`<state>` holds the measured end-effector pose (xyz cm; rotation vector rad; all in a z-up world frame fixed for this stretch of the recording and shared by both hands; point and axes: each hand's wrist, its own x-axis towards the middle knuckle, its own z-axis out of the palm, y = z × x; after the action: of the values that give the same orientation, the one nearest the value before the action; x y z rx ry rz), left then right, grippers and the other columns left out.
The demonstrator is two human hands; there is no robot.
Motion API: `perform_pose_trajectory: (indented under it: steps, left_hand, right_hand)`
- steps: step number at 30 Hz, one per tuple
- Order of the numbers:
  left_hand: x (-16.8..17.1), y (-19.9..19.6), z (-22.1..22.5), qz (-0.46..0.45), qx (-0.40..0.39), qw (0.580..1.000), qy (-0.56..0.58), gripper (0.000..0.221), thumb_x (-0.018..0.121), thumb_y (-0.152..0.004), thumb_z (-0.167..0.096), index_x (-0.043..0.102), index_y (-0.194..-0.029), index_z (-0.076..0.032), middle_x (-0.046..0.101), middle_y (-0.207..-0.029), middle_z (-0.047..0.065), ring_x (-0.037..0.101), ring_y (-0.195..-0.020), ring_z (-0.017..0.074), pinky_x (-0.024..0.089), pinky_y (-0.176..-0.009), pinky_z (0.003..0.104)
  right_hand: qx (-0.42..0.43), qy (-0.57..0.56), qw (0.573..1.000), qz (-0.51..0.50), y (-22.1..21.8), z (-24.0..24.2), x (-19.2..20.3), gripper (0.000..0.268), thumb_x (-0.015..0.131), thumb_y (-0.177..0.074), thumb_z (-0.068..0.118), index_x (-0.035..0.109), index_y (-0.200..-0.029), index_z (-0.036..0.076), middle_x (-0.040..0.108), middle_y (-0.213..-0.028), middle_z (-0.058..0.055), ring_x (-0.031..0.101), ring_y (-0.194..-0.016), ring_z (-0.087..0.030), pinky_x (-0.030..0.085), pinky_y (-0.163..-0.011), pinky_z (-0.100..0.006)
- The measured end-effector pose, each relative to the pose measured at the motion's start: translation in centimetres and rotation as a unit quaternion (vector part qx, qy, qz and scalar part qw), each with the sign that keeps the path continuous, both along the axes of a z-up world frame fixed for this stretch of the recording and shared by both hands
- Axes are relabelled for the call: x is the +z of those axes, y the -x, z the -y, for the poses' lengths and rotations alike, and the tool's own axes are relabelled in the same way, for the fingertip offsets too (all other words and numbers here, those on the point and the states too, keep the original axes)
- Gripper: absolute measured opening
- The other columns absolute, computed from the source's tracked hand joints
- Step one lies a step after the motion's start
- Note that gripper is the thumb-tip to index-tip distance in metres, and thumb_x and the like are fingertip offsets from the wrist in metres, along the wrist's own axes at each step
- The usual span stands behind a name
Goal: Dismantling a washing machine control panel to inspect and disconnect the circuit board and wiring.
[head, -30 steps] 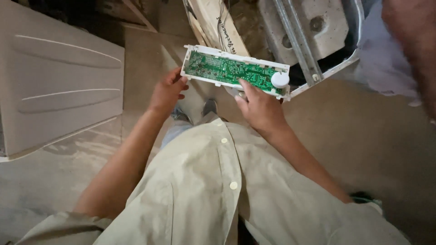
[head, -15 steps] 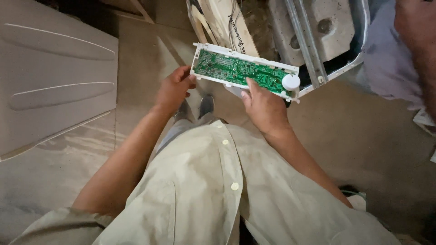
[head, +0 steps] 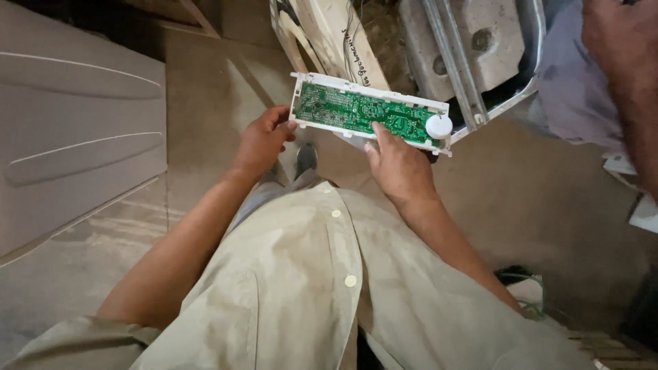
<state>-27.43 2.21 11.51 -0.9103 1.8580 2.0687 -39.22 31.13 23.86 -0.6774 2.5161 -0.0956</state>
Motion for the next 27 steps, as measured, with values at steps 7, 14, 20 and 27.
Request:
perform_pose_trajectory:
  steps: [7,14,20,27]
  left_hand:
    - [1.0,0.0,0.3,0.000,-0.007,1.000,-0.013,0.043,0.073,-0.119,-0.024,0.071,-0.161,-0.014,0.079,-0.152,0.010,0.079,-0.103,0.0158,0.063,-0.080,0.027]
    - [0.8,0.1,0.6,0.013,-0.028,1.000,-0.002,0.040,0.074,-0.120,-0.025,0.073,-0.160,-0.018,0.079,-0.154,0.011,0.080,-0.103,0.0190,0.064,-0.081,0.032]
    - [-0.2,0.2,0.7,0.023,-0.029,0.999,-0.008,0.043,0.076,-0.118,-0.025,0.071,-0.160,-0.015,0.078,-0.156,0.013,0.080,-0.101,0.0195,0.063,-0.080,0.032]
    - [2.8,0.4,1.1,0.011,-0.036,0.999,-0.032,0.042,0.072,-0.118,-0.019,0.069,-0.159,-0.011,0.077,-0.153,0.012,0.075,-0.101,0.0169,0.060,-0.081,0.028]
  right_hand:
    - [-0.015,-0.037,0.999,0.036,0.5,-0.4,-1.4,0.067,0.055,-0.124,0.051,0.051,-0.182,0.019,0.080,-0.147,-0.022,0.078,-0.138,-0.040,0.064,-0.113,-0.059]
    - [-0.078,0.008,0.997,0.025,-0.2,0.4,4.0,0.065,0.064,-0.119,0.042,0.054,-0.179,0.022,0.079,-0.144,-0.022,0.077,-0.135,-0.044,0.063,-0.113,-0.062]
    - [-0.164,0.046,0.970,-0.174,3.7,-6.1,3.3,0.059,0.092,-0.106,0.036,0.075,-0.157,0.012,0.076,-0.134,-0.024,0.078,-0.124,-0.053,0.064,-0.104,-0.065]
    - [-0.173,0.001,0.974,-0.144,5.8,-7.2,1.8,0.060,0.096,-0.103,0.045,0.082,-0.148,0.007,0.075,-0.134,-0.025,0.078,-0.124,-0.052,0.064,-0.103,-0.063]
